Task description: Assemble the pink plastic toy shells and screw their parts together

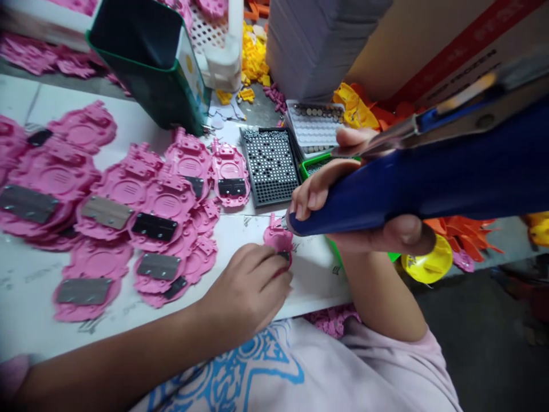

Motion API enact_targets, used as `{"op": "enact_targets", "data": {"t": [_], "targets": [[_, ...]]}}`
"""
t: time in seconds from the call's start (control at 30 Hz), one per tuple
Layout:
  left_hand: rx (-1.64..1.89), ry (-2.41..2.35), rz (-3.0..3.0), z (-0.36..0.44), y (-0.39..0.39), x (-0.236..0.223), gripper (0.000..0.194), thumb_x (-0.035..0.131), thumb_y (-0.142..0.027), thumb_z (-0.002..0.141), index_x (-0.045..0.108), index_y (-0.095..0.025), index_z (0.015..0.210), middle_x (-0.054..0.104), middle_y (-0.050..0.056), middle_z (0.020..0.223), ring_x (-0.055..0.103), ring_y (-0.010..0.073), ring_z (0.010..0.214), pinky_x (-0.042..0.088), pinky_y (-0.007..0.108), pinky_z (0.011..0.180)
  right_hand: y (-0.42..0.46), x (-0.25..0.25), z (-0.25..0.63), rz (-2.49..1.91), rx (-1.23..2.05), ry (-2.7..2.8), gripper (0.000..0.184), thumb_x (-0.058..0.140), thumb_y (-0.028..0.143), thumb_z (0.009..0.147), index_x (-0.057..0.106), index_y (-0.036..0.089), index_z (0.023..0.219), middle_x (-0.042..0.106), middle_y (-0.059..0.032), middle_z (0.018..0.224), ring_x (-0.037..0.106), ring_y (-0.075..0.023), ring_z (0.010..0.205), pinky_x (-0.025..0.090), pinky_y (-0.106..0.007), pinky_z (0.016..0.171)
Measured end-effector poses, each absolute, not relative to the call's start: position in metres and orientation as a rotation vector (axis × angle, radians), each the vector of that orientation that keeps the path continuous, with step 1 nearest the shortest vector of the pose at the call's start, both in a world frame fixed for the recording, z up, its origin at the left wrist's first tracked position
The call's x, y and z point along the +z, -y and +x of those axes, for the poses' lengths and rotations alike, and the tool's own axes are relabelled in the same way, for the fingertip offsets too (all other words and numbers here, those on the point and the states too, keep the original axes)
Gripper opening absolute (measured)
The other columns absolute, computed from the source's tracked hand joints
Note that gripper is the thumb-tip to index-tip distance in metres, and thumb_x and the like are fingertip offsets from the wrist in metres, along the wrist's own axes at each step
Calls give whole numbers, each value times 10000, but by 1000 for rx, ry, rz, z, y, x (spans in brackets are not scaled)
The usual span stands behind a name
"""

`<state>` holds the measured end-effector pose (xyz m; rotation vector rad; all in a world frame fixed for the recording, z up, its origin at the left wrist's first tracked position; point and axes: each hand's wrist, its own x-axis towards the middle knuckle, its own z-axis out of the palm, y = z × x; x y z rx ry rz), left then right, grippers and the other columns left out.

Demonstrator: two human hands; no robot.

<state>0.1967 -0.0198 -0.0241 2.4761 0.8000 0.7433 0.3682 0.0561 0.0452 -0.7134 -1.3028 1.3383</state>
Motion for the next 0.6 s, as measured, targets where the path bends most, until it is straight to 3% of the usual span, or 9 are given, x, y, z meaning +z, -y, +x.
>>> {"op": "enact_targets", "data": {"t": [0.1, 0.23, 0.47, 0.6], "targets": [[655, -965, 2528, 198, 20, -32, 193, 527, -119, 836, 637, -117, 996, 633, 125, 1003, 520, 265, 976, 423, 420, 817, -57, 38, 369, -705, 1275, 1296, 492, 686, 551, 650, 639, 283, 1060, 629, -3, 661, 574, -201, 521, 501, -399, 543], [554, -984, 2522, 198, 21, -34, 255, 544, -140, 836, 624, -112, 1076, 631, 123, 1019, 512, 279, 1008, 423, 429, 831, -59, 36, 366, -729, 1278, 1281, 480, 702, 560, 633, 652, 288, 1025, 625, 3, 639, 570, -197, 500, 495, -388, 527], [588, -1028, 2530, 201, 21, -35, 192, 566, -147, 846, 642, -130, 1022, 642, 106, 987, 524, 255, 978, 417, 403, 801, -57, 38, 364, -718, 1250, 1369, 442, 670, 561, 664, 651, 302, 1021, 636, -6, 646, 593, -201, 508, 518, -406, 510], [680, -1119, 2513, 206, 21, -38, 106, 571, -166, 860, 670, -145, 893, 655, 82, 925, 543, 235, 905, 410, 380, 737, -53, 51, 354, -824, 1306, 1492, 298, 761, 436, 618, 670, 300, 867, 633, 9, 597, 611, -204, 498, 539, -428, 520]]}}
